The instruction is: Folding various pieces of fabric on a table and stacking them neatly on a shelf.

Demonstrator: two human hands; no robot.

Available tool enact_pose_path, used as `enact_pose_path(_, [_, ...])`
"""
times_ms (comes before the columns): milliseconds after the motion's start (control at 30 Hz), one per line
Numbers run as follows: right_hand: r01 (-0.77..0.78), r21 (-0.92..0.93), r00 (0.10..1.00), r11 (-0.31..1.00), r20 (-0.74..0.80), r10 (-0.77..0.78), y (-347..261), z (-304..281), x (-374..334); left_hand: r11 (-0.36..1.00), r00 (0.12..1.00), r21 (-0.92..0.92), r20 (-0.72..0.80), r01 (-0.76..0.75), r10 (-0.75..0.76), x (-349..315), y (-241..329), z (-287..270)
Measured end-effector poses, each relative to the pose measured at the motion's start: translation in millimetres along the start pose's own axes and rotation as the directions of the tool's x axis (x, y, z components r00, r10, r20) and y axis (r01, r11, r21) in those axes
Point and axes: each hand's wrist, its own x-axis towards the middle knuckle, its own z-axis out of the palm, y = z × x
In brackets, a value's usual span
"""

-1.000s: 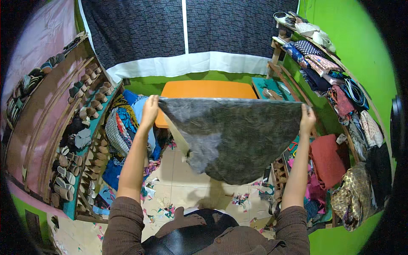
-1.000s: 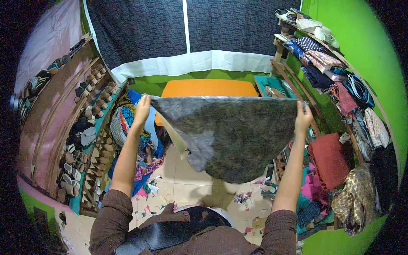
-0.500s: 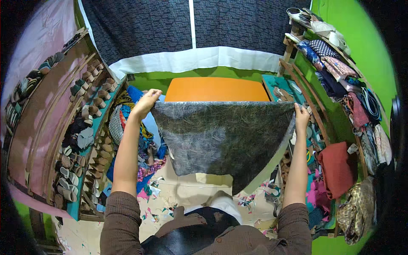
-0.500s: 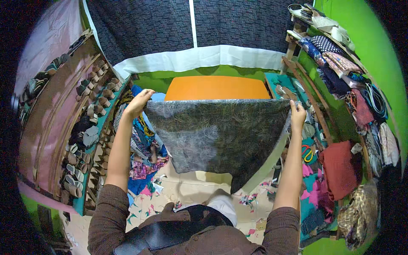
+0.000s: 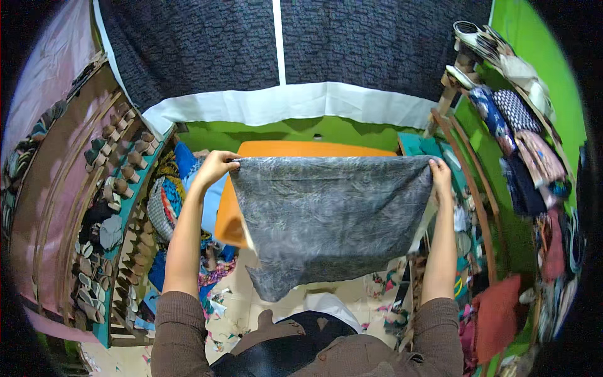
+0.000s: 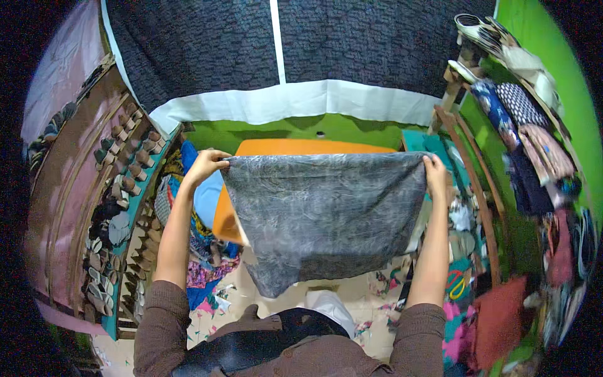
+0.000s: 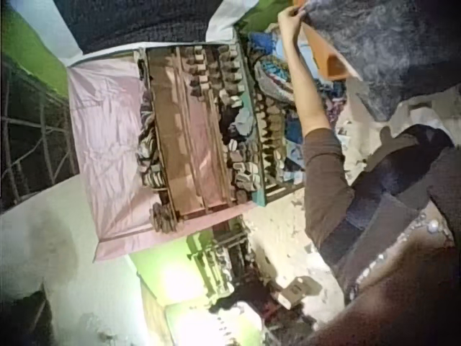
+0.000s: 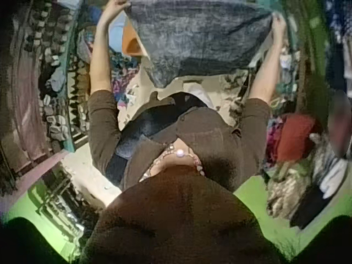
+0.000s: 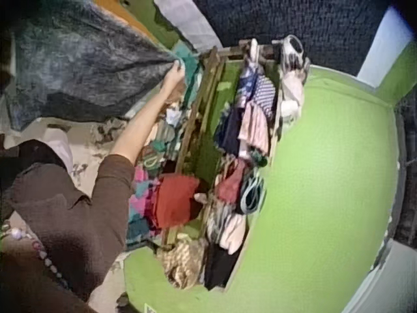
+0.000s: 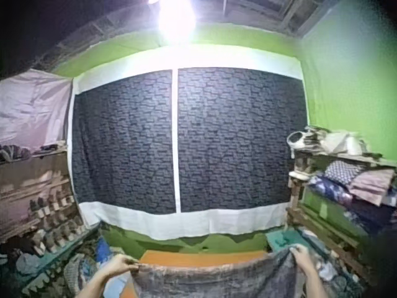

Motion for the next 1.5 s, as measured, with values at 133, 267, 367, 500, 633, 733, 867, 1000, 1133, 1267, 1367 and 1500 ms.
enact_pose_path(133, [-0.018,-0.236,0.996,0.972,0.086,0.04,44,47,104,0.885,0.991,0.457,-0.131,0.087,-0.03,95,-20,9])
enact_pose_path(267, [-0.041,-0.144,0.996,0.989,0.068,0.051,95,101,167,0.791,0.935,0.568,-0.355,0.229,-0.016,159,-40,40])
enact_pose_path(367, [0.011,-0.265,0.996,0.964,0.085,0.012,129,128,208,0.744,0.864,0.579,-0.504,0.335,0.003,207,-54,60])
enact_pose_path(500, [0.058,-0.352,0.998,0.934,0.054,-0.042,148,161,254,0.644,0.769,0.65,-0.622,0.404,0.146,265,-72,73])
enact_pose_path(633, [-0.111,-0.387,0.994,0.915,-0.043,0.102,174,175,244,0.645,0.763,0.616,-0.642,0.452,0.079,287,-81,98])
enact_pose_path(733, [-0.13,-0.625,0.949,0.77,0.146,0.279,181,199,235,0.66,0.682,0.567,-0.723,0.492,0.112,300,-92,120])
enact_pose_path(867, [0.086,-0.798,0.903,0.596,0.315,0.292,166,218,134,0.778,0.897,0.552,-0.441,0.299,-0.032,232,-70,223])
enact_pose_path(1000, [0.336,-0.775,0.85,0.535,0.495,0.183,164,212,31,0.771,0.991,0.631,0.025,0.086,-0.13,116,-35,313])
enact_pose_path(1133, [0.266,-0.776,0.898,0.571,0.415,0.145,175,192,5,0.75,0.989,0.66,0.08,0.04,-0.123,64,-31,322])
enact_pose_path(1267, [0.241,-0.799,0.906,0.55,0.388,0.167,184,163,-3,0.729,0.99,0.68,0.033,0.076,-0.134,45,-42,307])
enact_pose_path(1367, [0.211,-0.821,0.928,0.531,0.338,0.154,185,144,-13,0.729,0.996,0.68,-0.02,0.078,-0.088,30,-47,297])
enact_pose_path(1500, [0.165,-0.873,0.951,0.458,0.265,0.163,184,116,-46,0.734,0.992,0.672,-0.003,0.093,-0.123,3,-49,285])
